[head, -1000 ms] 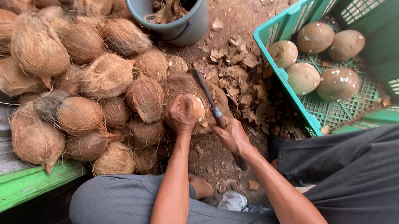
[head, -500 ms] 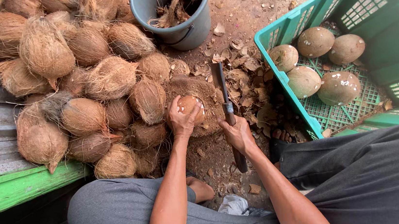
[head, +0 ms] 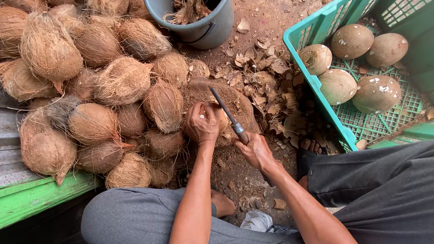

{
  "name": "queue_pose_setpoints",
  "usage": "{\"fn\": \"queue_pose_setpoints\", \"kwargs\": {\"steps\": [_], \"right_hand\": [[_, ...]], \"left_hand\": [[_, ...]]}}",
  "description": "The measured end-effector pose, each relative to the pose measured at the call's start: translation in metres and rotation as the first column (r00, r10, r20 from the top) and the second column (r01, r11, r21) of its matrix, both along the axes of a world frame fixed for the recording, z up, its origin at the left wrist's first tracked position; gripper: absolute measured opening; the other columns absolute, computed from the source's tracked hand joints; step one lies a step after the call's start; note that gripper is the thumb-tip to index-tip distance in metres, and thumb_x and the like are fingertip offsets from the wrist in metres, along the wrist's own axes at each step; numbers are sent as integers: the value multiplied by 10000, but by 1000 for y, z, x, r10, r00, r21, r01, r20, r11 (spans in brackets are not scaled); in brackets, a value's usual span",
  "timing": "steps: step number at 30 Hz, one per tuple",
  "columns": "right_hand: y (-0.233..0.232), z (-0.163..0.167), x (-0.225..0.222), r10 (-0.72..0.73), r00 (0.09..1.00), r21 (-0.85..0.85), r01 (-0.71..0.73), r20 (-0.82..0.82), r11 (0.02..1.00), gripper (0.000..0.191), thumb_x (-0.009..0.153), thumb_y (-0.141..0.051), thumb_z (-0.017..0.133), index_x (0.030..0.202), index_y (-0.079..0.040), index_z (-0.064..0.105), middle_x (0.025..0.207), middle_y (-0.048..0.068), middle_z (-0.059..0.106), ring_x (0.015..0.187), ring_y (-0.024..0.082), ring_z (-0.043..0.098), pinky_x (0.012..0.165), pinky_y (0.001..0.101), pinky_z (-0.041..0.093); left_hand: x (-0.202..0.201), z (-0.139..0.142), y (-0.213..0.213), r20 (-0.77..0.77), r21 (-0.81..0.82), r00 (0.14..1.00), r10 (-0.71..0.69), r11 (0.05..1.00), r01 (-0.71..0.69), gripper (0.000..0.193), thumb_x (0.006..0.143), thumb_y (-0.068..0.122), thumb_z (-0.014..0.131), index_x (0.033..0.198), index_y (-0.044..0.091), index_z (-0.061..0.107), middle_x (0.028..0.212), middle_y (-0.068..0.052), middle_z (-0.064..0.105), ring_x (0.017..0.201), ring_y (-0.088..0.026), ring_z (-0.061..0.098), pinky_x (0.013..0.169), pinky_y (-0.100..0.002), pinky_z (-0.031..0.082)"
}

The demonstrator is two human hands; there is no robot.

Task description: The person sits on the ground and husks coconuts one at a time, holding each coconut against a wooden block and striking it with a machete to strip off the fibrous husk. Husked coconuts are placed into a green plastic crate, and discarded husk fibers are tossed into a bucket.

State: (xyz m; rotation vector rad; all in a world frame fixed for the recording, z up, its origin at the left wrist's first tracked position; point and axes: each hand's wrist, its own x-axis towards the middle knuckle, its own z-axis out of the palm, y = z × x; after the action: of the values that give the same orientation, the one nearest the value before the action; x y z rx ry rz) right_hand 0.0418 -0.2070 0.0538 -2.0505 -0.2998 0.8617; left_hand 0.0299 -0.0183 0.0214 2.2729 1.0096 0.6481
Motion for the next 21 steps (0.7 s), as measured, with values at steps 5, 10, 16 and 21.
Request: {"fn": "queue_pose_setpoints", "kwargs": {"steps": [5,10,16,21], "right_hand": [[-1,1,-2,-45,996,47,42,80,998,436,951,-378,685,751,-11,560,573,140,549,535,233,502,571,438,467],[0,-7,0,-9,987,-23,5,-162,1000,257,973,-293,581,813,-101,638,650,48,628,502,179,528,505,410,503],[-4,-29,1,38,995,9,-37,-95,999,259,976,-306,573,824,-118,667,634,18,624,505,143,531,475,384,475],[-9,-30,-1,25,997,95,-18,-69,995,337,962,-332,686,750,-79,616,606,19,580,513,129,523,471,319,441]], "left_hand": [[4,1,-2,-108,-57,994,33,998,-39,346,967,446,558,906,136,699,898,-48,662,845,-219,615,746,-390,481],[4,-7,4,-72,-46,997,-24,999,21,387,956,502,567,979,137,694,940,-32,673,853,-208,632,704,-375,506],[1,-7,3,-47,-251,995,88,963,-97,477,914,594,602,1091,155,662,1056,-48,684,929,-216,657,783,-390,521],[-1,3,-3,-145,-693,934,326,640,-331,813,748,671,828,1235,67,587,1222,-187,620,1063,-313,642,891,-476,530]]}}
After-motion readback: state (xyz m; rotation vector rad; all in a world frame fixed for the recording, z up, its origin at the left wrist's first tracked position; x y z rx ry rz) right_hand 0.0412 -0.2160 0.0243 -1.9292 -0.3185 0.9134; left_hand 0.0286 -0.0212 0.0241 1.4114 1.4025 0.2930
